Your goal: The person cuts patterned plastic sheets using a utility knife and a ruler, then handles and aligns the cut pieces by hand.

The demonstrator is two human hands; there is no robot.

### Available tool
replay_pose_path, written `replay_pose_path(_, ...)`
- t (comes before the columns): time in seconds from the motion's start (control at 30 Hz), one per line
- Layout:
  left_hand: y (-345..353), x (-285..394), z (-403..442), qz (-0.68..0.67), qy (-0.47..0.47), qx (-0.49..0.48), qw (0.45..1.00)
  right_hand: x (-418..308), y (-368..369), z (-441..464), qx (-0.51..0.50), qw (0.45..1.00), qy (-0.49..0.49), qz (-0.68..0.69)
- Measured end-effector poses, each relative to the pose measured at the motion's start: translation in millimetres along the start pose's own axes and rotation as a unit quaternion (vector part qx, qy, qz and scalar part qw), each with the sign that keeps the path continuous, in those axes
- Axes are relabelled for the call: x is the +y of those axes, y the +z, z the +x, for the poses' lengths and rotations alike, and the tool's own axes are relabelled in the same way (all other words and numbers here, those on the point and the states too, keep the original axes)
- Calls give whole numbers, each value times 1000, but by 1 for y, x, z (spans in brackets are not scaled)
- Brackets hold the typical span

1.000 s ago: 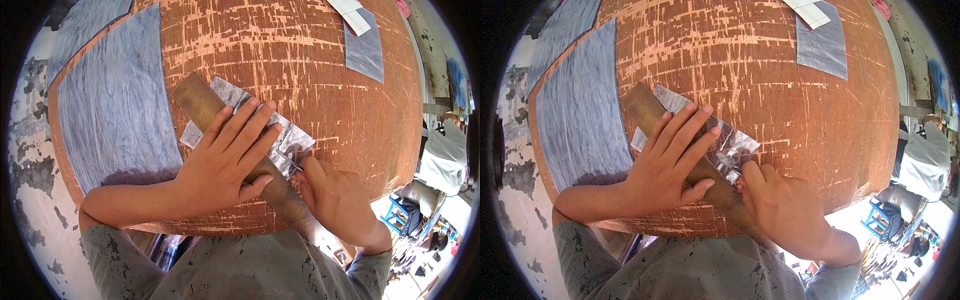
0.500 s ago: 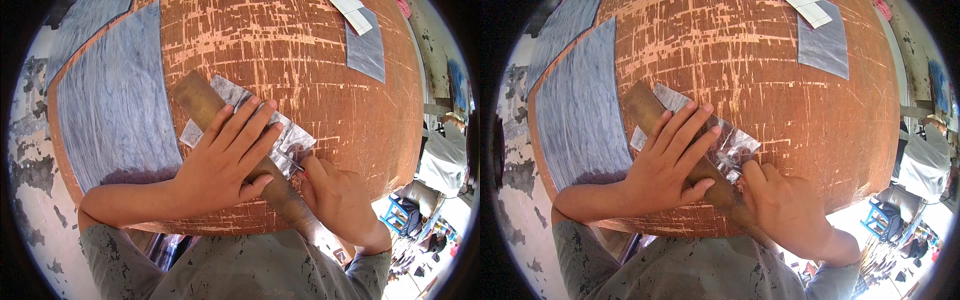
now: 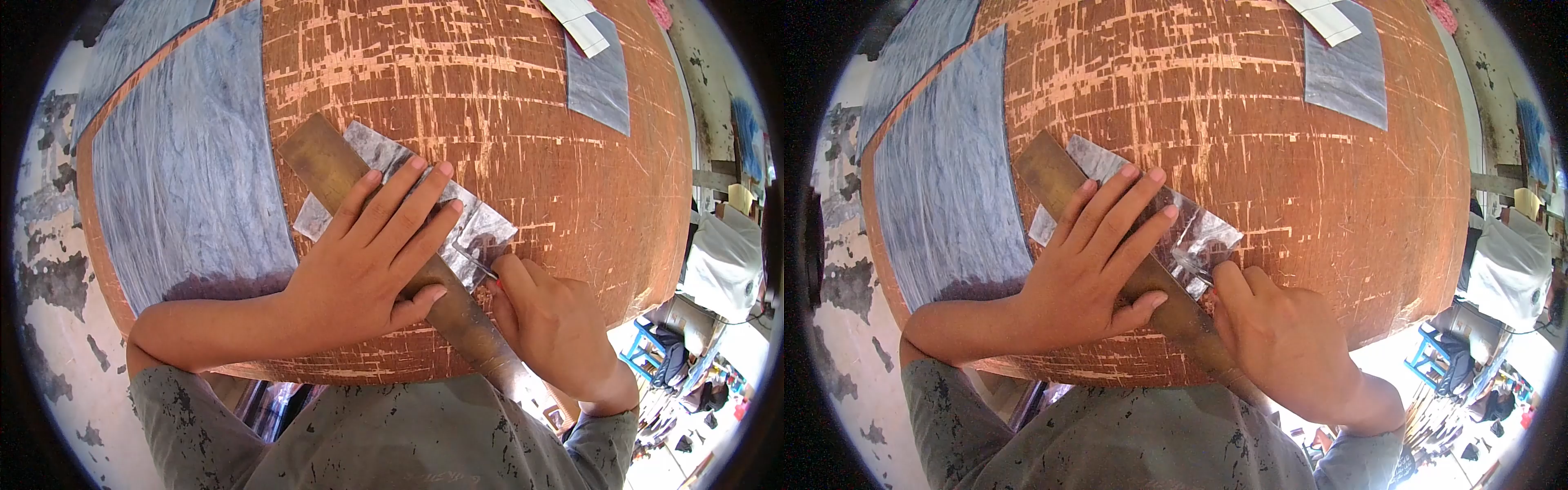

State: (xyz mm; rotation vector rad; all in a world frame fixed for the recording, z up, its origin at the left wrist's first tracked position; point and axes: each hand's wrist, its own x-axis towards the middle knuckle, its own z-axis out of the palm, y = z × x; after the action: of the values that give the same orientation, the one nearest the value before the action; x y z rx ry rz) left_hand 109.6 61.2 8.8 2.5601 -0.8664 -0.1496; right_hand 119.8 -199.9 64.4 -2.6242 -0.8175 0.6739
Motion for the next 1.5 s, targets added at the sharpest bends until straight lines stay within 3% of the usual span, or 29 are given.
replay_pose_path(0.5,1,1,0,-1,-6,-2,1000,-18,-12,6,-43,997,59,-22)
replay_pose_path(0.77,-2,2,2,1,-19,-2,1000,-15,-24,11,-105,993,37,-51)
replay_pose_path(0.9,-1,1,1,10,-15,1,1000,-16,-21,10,-83,994,34,-57)
replay_pose_path(1.1,2,-1,1,2,-10,13,1000,-18,-31,12,-52,995,-51,-70)
replay_pose_path(1.5,2,-1,1,-1,-14,10,1000,-1,-16,1,-119,990,42,-67)
